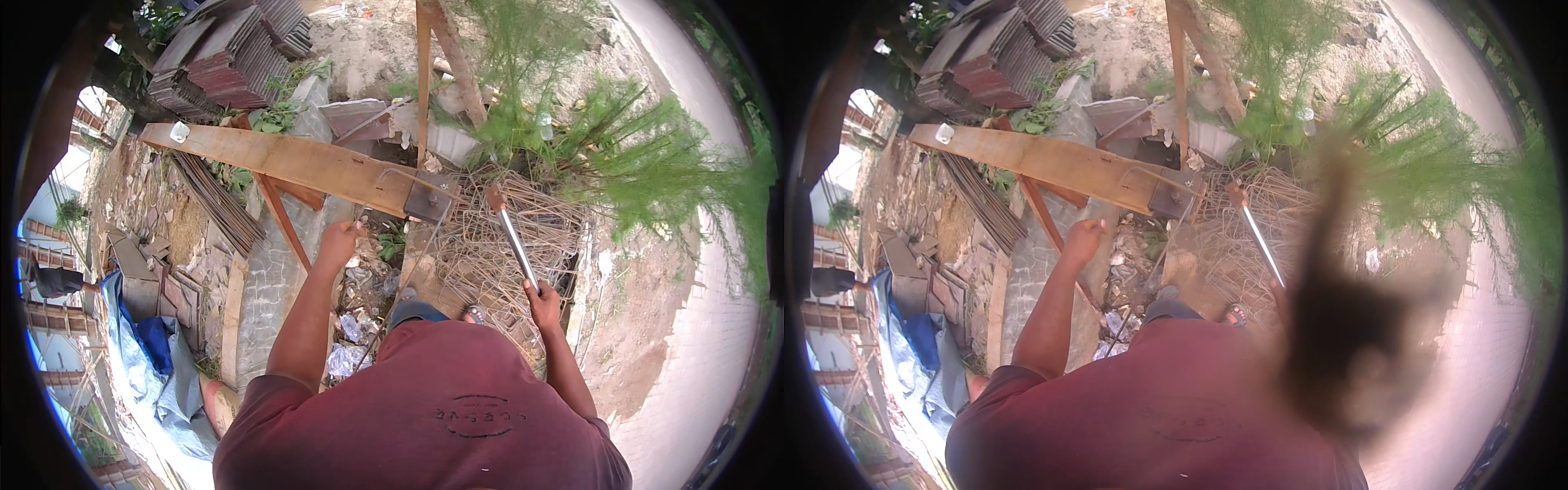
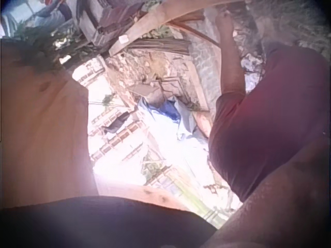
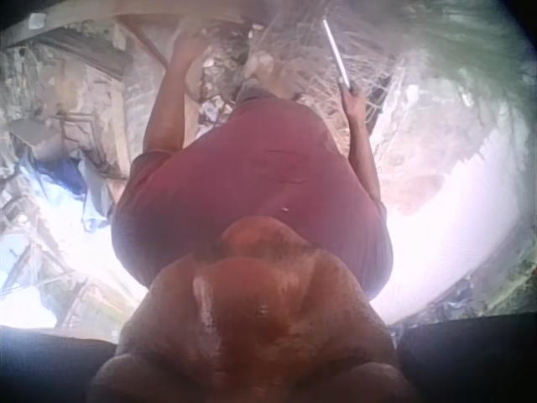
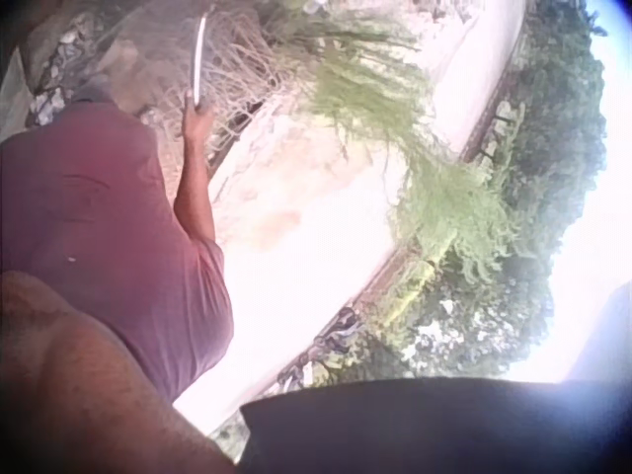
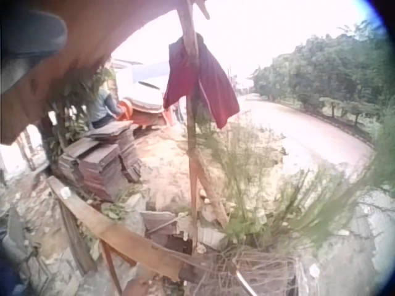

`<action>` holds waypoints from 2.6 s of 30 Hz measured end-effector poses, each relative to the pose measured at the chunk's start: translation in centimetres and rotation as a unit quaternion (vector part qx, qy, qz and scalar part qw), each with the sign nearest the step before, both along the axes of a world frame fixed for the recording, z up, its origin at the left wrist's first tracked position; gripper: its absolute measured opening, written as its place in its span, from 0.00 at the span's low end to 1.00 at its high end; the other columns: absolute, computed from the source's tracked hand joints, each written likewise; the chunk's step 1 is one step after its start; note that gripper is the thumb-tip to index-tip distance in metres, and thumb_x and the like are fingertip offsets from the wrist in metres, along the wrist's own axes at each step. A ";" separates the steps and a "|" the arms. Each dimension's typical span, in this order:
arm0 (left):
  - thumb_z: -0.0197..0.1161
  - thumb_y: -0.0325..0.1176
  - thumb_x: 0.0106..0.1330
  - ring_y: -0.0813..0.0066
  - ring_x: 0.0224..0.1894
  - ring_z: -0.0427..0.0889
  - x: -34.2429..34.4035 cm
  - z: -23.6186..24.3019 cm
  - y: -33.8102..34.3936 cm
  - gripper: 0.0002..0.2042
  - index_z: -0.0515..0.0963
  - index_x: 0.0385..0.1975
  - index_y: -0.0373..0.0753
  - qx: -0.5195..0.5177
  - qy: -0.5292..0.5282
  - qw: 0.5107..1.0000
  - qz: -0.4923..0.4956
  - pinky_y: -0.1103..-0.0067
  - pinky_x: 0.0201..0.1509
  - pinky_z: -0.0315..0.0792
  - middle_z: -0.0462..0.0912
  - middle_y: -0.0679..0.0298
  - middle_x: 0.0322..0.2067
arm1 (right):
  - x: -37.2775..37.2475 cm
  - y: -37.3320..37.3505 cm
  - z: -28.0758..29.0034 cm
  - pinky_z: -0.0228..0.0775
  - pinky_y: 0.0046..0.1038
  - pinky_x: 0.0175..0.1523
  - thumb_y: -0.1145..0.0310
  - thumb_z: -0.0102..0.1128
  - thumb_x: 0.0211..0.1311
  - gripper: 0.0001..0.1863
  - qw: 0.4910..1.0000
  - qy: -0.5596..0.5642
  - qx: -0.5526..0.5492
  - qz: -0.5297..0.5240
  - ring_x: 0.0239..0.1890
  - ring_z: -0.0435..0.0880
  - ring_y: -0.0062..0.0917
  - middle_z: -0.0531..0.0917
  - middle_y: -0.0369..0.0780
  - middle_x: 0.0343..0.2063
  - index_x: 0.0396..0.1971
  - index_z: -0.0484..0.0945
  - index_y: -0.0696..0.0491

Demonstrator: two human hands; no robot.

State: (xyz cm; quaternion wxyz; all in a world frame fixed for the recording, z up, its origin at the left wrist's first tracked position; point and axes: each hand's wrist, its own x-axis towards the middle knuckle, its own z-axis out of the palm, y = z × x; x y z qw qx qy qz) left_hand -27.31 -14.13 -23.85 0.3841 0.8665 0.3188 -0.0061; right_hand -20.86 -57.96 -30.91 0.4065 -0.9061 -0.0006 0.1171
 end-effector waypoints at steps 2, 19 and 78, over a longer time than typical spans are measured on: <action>0.54 0.43 0.66 0.79 0.15 0.66 -0.7 -1.9 -0.1 0.17 0.80 0.30 0.34 0.036 -0.060 0.998 0.002 0.76 0.21 0.60 0.68 0.66 0.12 | 0.0 -2.5 -1.0 0.58 0.29 0.25 0.42 0.57 0.58 0.30 0.999 0.039 0.007 0.022 0.19 0.64 0.21 0.67 0.37 0.12 0.18 0.72 0.60; 0.53 0.40 0.69 0.86 0.16 0.59 -3.3 7.2 -7.9 0.16 0.78 0.31 0.32 -0.073 -0.107 0.989 0.069 0.83 0.20 0.55 0.63 0.72 0.13 | 2.8 -5.5 -4.4 0.56 0.27 0.24 0.43 0.57 0.58 0.29 0.996 0.080 0.017 0.032 0.18 0.63 0.18 0.67 0.33 0.11 0.18 0.74 0.58; 0.55 0.44 0.65 0.74 0.18 0.70 0.8 -3.2 4.9 0.17 0.80 0.29 0.33 0.011 0.049 0.995 -0.080 0.75 0.26 0.65 0.73 0.62 0.15 | 4.1 -1.9 5.6 0.60 0.34 0.24 0.42 0.53 0.60 0.28 0.965 0.050 -0.098 0.240 0.15 0.67 0.33 0.70 0.43 0.10 0.23 0.70 0.57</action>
